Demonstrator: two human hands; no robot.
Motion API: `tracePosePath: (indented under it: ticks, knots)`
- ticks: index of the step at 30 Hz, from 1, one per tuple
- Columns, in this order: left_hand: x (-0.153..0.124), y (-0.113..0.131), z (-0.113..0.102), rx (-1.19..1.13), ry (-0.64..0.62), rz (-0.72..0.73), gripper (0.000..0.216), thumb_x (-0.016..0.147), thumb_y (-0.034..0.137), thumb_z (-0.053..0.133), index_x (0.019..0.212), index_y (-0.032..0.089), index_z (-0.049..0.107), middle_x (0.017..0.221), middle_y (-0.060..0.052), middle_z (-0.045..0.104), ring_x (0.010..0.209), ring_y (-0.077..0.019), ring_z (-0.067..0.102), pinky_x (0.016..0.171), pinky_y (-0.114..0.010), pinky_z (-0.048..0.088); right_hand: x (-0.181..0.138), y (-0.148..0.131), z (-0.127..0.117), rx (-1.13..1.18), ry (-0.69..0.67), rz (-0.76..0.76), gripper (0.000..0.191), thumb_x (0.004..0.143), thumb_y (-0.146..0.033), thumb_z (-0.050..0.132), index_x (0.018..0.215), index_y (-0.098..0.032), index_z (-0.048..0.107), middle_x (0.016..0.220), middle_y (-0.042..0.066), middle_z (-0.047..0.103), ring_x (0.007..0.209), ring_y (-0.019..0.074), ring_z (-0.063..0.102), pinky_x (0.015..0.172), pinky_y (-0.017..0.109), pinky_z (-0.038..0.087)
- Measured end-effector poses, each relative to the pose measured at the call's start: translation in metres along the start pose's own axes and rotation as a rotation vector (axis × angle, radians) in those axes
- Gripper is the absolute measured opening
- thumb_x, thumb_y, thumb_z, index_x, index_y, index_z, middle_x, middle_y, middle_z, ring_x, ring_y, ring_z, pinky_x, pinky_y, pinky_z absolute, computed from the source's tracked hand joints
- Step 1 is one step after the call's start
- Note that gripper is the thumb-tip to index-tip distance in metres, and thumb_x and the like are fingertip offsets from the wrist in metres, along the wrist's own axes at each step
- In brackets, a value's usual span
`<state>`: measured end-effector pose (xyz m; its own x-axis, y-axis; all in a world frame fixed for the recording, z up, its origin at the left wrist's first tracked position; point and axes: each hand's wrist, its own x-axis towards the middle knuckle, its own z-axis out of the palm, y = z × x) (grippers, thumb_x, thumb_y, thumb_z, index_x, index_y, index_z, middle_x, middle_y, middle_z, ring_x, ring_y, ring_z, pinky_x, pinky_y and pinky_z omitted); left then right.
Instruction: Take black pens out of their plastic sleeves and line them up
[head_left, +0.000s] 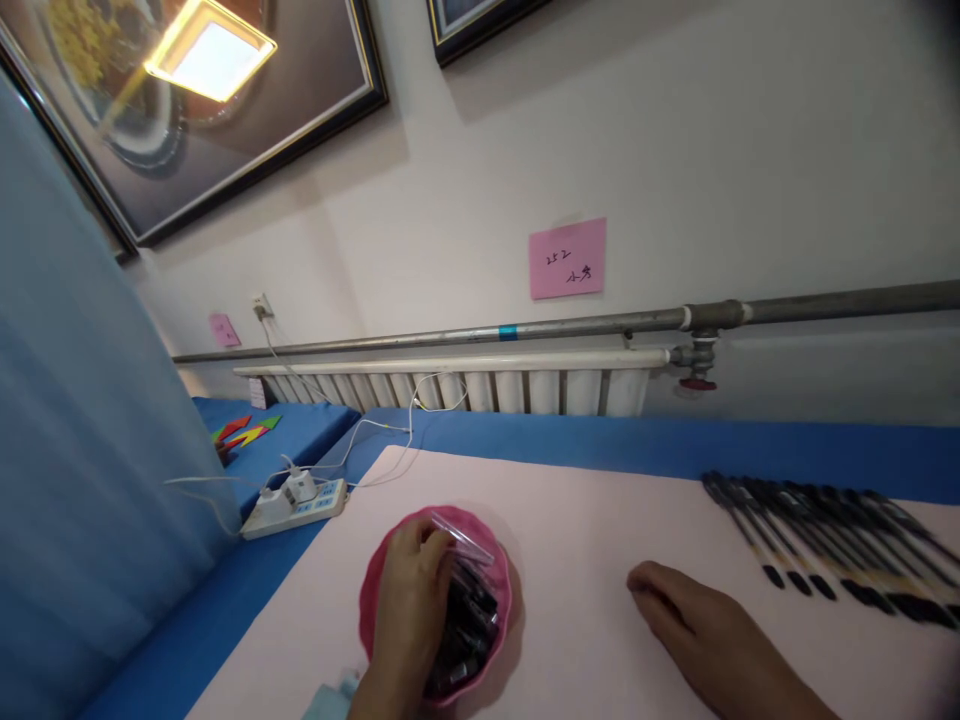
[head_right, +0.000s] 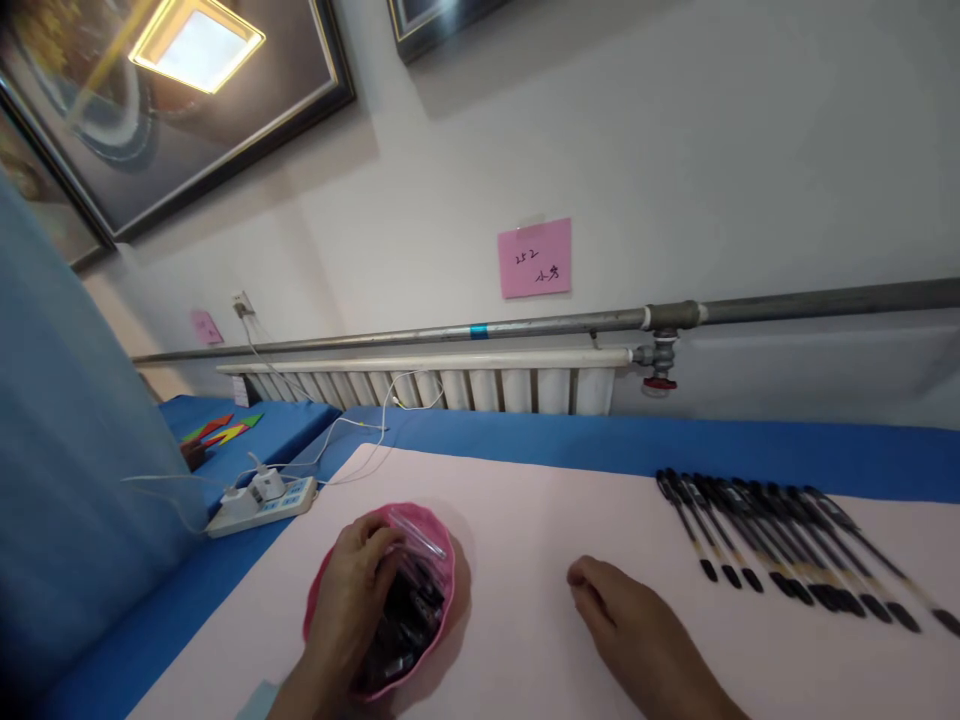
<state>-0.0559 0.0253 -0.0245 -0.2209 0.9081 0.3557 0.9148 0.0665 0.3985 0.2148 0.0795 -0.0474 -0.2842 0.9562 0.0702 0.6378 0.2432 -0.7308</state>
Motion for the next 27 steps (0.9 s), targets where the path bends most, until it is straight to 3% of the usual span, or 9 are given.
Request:
tracePosePath:
  ticks: [3,5,7,10,13,16,19,21,27]
  knots:
    - [-0.007,0.017,0.004,-0.080,0.070,0.215,0.025,0.086,0.021,0.043,0.091,0.022,0.067,0.101,-0.007,0.063,0.095,-0.0193,0.055,0.083,-0.031,0.044,-0.010,-0.029,0.006,0.363,-0.089,0.102,0.021,0.081,-0.034,0.043,0.078,-0.022,0.059,0.066,-0.002,0.058,0.052,0.0115,0.048,0.047,0.022,0.035]
    - [-0.015,0.033,0.009,-0.093,0.061,0.343,0.026,0.086,0.018,0.043,0.092,0.023,0.067,0.099,-0.007,0.064,0.093,-0.0195,0.056,0.081,-0.032,0.045,-0.016,-0.046,0.012,0.571,-0.286,0.159,0.021,0.079,-0.035,0.047,0.082,-0.019,0.060,0.072,0.000,0.060,0.047,0.0078,0.041,0.040,0.020,0.027]
    - [-0.025,0.050,0.014,-0.102,0.038,0.452,0.026,0.086,0.016,0.044,0.094,0.025,0.067,0.099,-0.007,0.064,0.095,-0.0199,0.056,0.082,-0.032,0.045,-0.020,-0.056,0.017,0.656,-0.343,0.183,0.018,0.076,-0.033,0.050,0.074,-0.018,0.059,0.055,-0.005,0.048,0.042,0.0062,0.034,0.039,0.019,0.022]
    - [-0.035,0.065,0.019,-0.128,0.015,0.554,0.027,0.086,0.015,0.045,0.096,0.027,0.067,0.103,-0.007,0.065,0.101,-0.0204,0.055,0.088,-0.035,0.044,-0.022,-0.056,0.020,0.660,-0.462,0.174,0.011,0.067,-0.028,0.053,0.060,-0.019,0.053,0.044,-0.009,0.038,0.038,0.0052,0.032,0.037,0.018,0.021]
    - [-0.032,0.052,0.011,-0.169,0.050,0.408,0.032,0.085,0.016,0.043,0.110,0.025,0.061,0.117,-0.009,0.058,0.109,-0.0197,0.052,0.092,-0.033,0.043,-0.020,-0.049,0.019,0.682,-0.440,0.260,0.005,0.063,-0.025,0.051,0.061,-0.020,0.052,0.042,-0.010,0.037,0.034,0.0040,0.028,0.035,0.018,0.018]
    - [-0.019,0.016,-0.011,-0.141,0.127,-0.008,0.028,0.084,0.018,0.043,0.105,0.021,0.061,0.114,-0.009,0.058,0.108,-0.0202,0.053,0.093,-0.033,0.042,-0.015,-0.041,0.015,0.709,-0.341,0.406,0.009,0.070,-0.029,0.047,0.065,-0.022,0.047,0.040,-0.011,0.036,0.032,0.0035,0.019,0.034,0.019,0.009]
    - [-0.007,-0.016,-0.031,-0.047,0.026,-0.327,0.024,0.081,0.015,0.042,0.092,0.018,0.063,0.098,-0.008,0.063,0.092,-0.0204,0.057,0.083,-0.033,0.044,-0.010,-0.034,0.010,0.697,-0.297,0.426,0.015,0.074,-0.034,0.046,0.065,-0.022,0.043,0.040,-0.010,0.036,0.034,0.0036,0.014,0.037,0.020,0.004]
    - [-0.004,-0.026,-0.035,0.010,-0.094,-0.377,0.027,0.077,0.010,0.042,0.089,0.018,0.065,0.094,-0.007,0.064,0.089,-0.0200,0.057,0.081,-0.032,0.043,-0.009,-0.030,0.008,0.677,-0.284,0.412,0.017,0.075,-0.035,0.045,0.064,-0.022,0.042,0.041,-0.011,0.034,0.035,0.0038,0.013,0.038,0.021,0.004]
    - [-0.007,-0.018,-0.017,0.100,-0.340,-0.231,0.038,0.063,0.000,0.044,0.082,0.019,0.070,0.096,-0.007,0.063,0.095,-0.0199,0.053,0.084,-0.030,0.039,-0.008,-0.028,0.008,0.647,-0.302,0.422,0.016,0.074,-0.035,0.046,0.065,-0.022,0.043,0.044,-0.009,0.037,0.036,0.0043,0.015,0.040,0.022,0.004]
